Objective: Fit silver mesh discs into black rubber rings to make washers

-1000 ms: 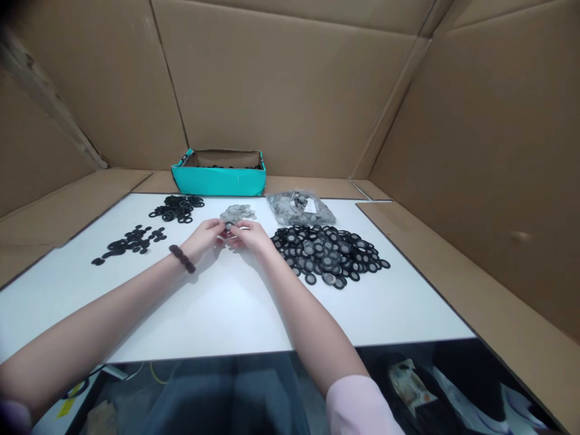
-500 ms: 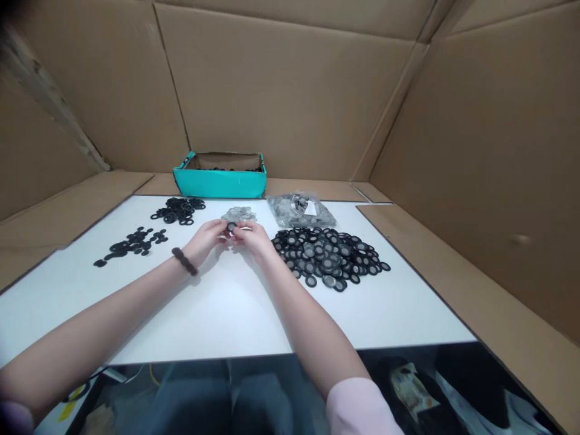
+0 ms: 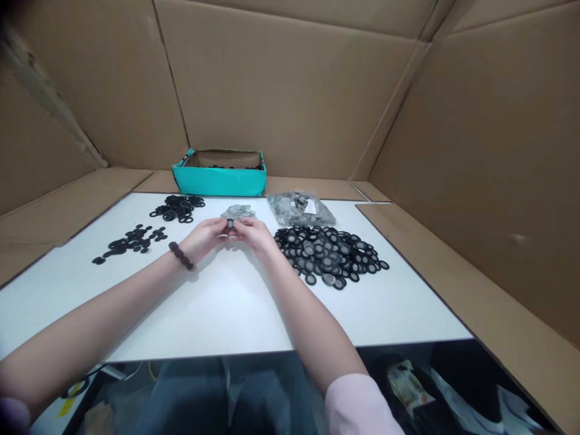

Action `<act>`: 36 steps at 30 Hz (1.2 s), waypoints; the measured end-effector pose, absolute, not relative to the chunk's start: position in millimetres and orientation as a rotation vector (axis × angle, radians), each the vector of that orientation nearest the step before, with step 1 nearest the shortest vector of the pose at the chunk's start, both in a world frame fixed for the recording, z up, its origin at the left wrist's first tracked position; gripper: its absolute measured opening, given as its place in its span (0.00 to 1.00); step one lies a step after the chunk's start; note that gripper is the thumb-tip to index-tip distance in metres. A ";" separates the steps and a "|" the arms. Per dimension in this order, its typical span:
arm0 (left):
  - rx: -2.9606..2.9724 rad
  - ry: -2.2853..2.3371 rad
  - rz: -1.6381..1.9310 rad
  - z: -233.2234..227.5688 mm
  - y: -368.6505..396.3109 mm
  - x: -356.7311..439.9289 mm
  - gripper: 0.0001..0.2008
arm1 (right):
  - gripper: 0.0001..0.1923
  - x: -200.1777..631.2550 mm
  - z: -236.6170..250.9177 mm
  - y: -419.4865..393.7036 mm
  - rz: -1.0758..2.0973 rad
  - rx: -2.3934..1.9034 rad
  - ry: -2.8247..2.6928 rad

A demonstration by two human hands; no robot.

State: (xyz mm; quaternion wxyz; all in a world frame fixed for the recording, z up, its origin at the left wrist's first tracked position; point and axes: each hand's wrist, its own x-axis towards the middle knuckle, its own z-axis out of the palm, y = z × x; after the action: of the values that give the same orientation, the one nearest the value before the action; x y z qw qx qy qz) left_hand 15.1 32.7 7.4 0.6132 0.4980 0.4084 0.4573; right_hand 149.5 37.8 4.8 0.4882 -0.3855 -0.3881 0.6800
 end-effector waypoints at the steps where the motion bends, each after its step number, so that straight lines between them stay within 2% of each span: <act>1: 1.144 0.937 1.049 7.0 32.9 15.0 0.08 | 0.07 149.2 4.6 38.1 1.656 -0.943 -0.932; 9: 1.246 1.020 1.155 3.8 30.5 22.2 0.07 | 0.07 140.6 5.6 33.6 1.464 -0.991 -0.849; 13: 1.283 1.158 1.223 2.5 31.9 21.8 0.08 | 0.04 135.9 3.6 30.6 1.305 -1.016 -1.027; 19: 1.231 1.114 1.277 5.7 31.2 23.4 0.08 | 0.09 133.1 -3.4 33.0 0.993 -0.886 -1.298; 31: 1.233 1.175 1.223 1.9 30.1 26.8 0.05 | 0.05 121.4 -9.4 24.8 1.017 -0.879 -1.205; 36: 1.333 1.226 1.187 3.0 32.0 24.6 0.07 | 0.06 127.0 -4.4 27.8 1.033 -0.956 -1.258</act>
State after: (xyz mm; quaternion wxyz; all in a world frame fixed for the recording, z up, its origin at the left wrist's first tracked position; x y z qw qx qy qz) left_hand 24.6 32.0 3.0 0.4689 0.5439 0.5001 0.4840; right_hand 127.0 27.8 -4.4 0.5867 -0.4099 -0.5397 0.4433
